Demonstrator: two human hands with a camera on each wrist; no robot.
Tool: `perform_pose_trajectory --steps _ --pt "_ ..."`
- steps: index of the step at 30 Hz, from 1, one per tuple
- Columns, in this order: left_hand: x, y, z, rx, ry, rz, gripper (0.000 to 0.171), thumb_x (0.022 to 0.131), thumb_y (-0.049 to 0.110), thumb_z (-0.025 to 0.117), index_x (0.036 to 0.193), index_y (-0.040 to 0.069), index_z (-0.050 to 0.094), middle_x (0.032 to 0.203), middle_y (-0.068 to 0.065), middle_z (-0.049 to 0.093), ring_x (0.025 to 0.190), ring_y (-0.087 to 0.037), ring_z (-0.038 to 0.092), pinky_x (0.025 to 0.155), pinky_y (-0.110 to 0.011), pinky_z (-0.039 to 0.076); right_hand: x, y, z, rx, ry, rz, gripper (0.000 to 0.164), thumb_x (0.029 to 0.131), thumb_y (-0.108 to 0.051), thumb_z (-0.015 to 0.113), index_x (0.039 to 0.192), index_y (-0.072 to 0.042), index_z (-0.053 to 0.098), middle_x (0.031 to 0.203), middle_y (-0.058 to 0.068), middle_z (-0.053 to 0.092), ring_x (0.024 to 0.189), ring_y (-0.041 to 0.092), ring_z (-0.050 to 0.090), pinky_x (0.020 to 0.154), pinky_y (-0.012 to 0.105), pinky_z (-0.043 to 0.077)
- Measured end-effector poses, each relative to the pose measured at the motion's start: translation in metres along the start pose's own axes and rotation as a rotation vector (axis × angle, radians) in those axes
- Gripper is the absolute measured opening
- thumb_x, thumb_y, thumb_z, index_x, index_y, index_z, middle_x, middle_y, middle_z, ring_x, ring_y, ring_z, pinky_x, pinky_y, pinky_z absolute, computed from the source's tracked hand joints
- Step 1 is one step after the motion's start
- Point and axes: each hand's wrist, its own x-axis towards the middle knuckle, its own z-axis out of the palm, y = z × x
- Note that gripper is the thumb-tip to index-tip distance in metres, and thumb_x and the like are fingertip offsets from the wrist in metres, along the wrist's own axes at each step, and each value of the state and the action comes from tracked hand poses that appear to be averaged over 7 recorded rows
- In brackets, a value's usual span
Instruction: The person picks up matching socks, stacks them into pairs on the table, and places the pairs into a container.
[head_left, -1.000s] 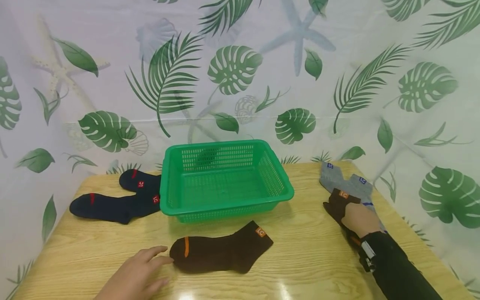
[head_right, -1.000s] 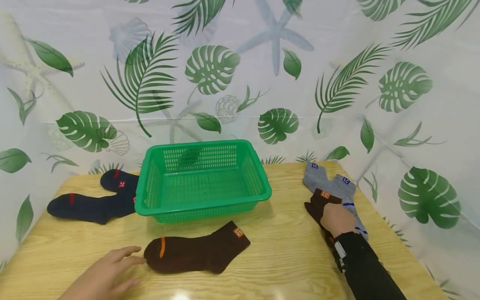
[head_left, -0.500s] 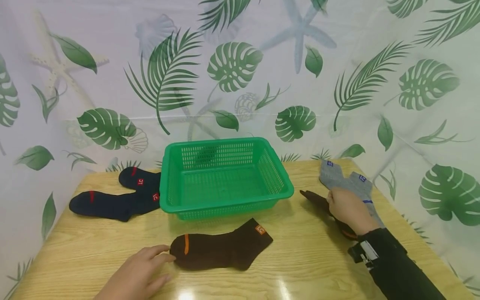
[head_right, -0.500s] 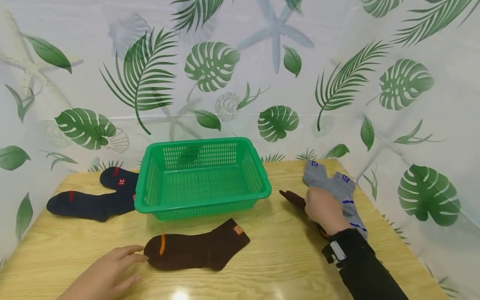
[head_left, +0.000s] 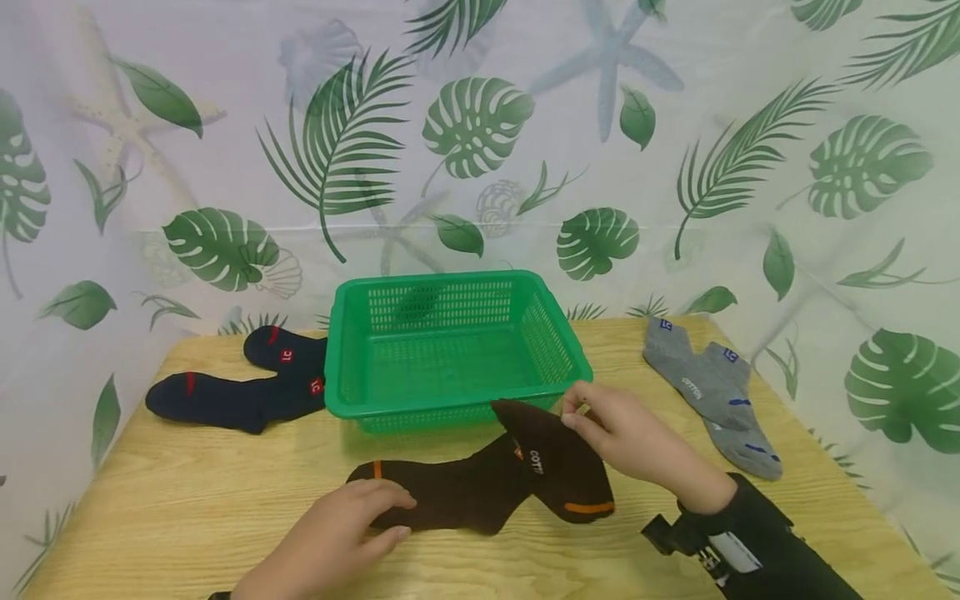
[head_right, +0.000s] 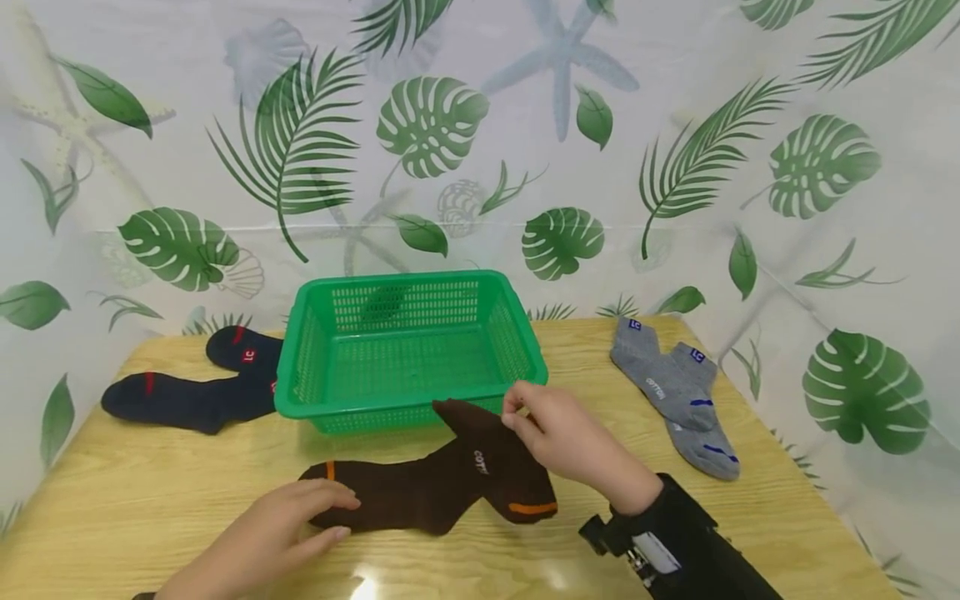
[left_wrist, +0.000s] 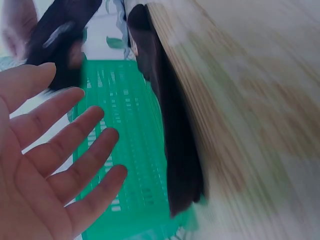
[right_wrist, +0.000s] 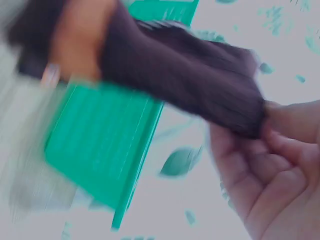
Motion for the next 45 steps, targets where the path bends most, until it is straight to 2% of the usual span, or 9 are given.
perform_pose_trajectory --steps 6,16,21,25,29,34,38,41,45 --pt "0.006 0.002 0.006 0.025 -0.003 -0.020 0.024 0.091 0.028 0.069 0.111 0.013 0.069 0.109 0.004 0.067 0.102 -0.017 0.063 0.083 -0.038 0.053 0.005 -0.012 0.029 -0.067 0.001 -0.186 0.006 0.095 -0.010 0.063 0.101 -0.013 0.061 0.096 -0.002 0.065 0.086 0.013 0.065 0.073 0.029 0.054" --pt "0.012 -0.006 0.016 0.065 0.016 -0.126 0.014 0.086 0.024 0.074 0.094 0.012 0.071 0.082 0.007 0.064 0.075 -0.010 0.060 0.065 -0.031 0.050 0.034 -0.012 0.074 -0.216 -0.273 -0.118 0.007 0.093 -0.020 0.066 0.093 -0.013 0.068 0.083 -0.005 0.064 0.071 0.009 0.057 0.066 0.029 0.049" --pt "0.021 0.000 0.024 0.055 -0.038 -0.152 0.020 0.083 0.026 0.075 0.095 0.011 0.071 0.081 0.005 0.064 0.075 -0.015 0.061 0.065 -0.035 0.049 0.052 -0.021 0.106 -0.255 -0.419 -0.071 0.023 0.090 -0.025 0.070 0.106 -0.009 0.070 0.097 0.003 0.069 0.087 0.016 0.065 0.076 0.031 0.052" --pt "0.024 0.003 0.026 0.048 -0.051 -0.148 0.022 0.083 0.027 0.076 0.097 0.011 0.071 0.080 0.006 0.063 0.073 -0.012 0.059 0.062 -0.033 0.048 0.056 -0.024 0.122 -0.301 -0.456 -0.056 0.039 0.085 -0.027 0.076 0.119 -0.008 0.066 0.107 0.004 0.067 0.098 0.017 0.064 0.082 0.030 0.052" --pt "0.024 0.002 0.025 0.039 -0.045 -0.146 0.023 0.083 0.027 0.075 0.100 0.011 0.070 0.082 0.005 0.064 0.075 -0.012 0.060 0.063 -0.033 0.049 0.056 -0.021 0.128 -0.283 -0.441 -0.080 0.027 0.081 -0.021 0.079 0.105 -0.011 0.072 0.092 -0.001 0.062 0.083 0.013 0.061 0.072 0.027 0.051" --pt "0.026 0.000 0.014 0.023 0.008 -0.176 0.030 0.088 0.016 0.071 0.116 0.008 0.064 0.104 -0.006 0.068 0.096 -0.024 0.064 0.080 -0.041 0.052 0.058 -0.025 0.114 -0.236 -0.374 -0.215 0.009 0.081 -0.011 0.076 0.089 -0.014 0.072 0.082 -0.005 0.059 0.074 0.008 0.056 0.067 0.024 0.047" --pt "0.027 -0.002 0.001 0.006 0.012 -0.209 0.034 0.087 0.013 0.071 0.120 0.006 0.063 0.115 -0.010 0.064 0.104 -0.029 0.062 0.087 -0.047 0.049 0.061 -0.043 0.079 -0.144 -0.288 -0.352 0.008 0.082 -0.010 0.075 0.089 -0.013 0.072 0.082 -0.005 0.060 0.071 0.006 0.053 0.065 0.020 0.046" --pt "0.029 -0.003 -0.004 0.003 -0.013 -0.207 0.034 0.085 0.013 0.074 0.117 0.008 0.065 0.106 -0.006 0.065 0.092 -0.023 0.061 0.079 -0.043 0.050 0.060 -0.062 0.045 -0.002 -0.199 -0.417 0.010 0.084 -0.008 0.074 0.092 -0.013 0.073 0.084 -0.006 0.060 0.065 0.002 0.048 0.059 0.018 0.044" --pt "0.028 -0.004 -0.011 0.048 0.036 -0.173 0.033 0.080 0.009 0.077 0.111 0.011 0.068 0.099 -0.002 0.065 0.090 -0.022 0.061 0.077 -0.041 0.050 0.059 -0.078 0.007 0.343 -0.035 -0.572 0.013 0.088 0.002 0.068 0.097 -0.007 0.071 0.092 0.001 0.062 0.071 0.005 0.054 0.060 0.021 0.051"
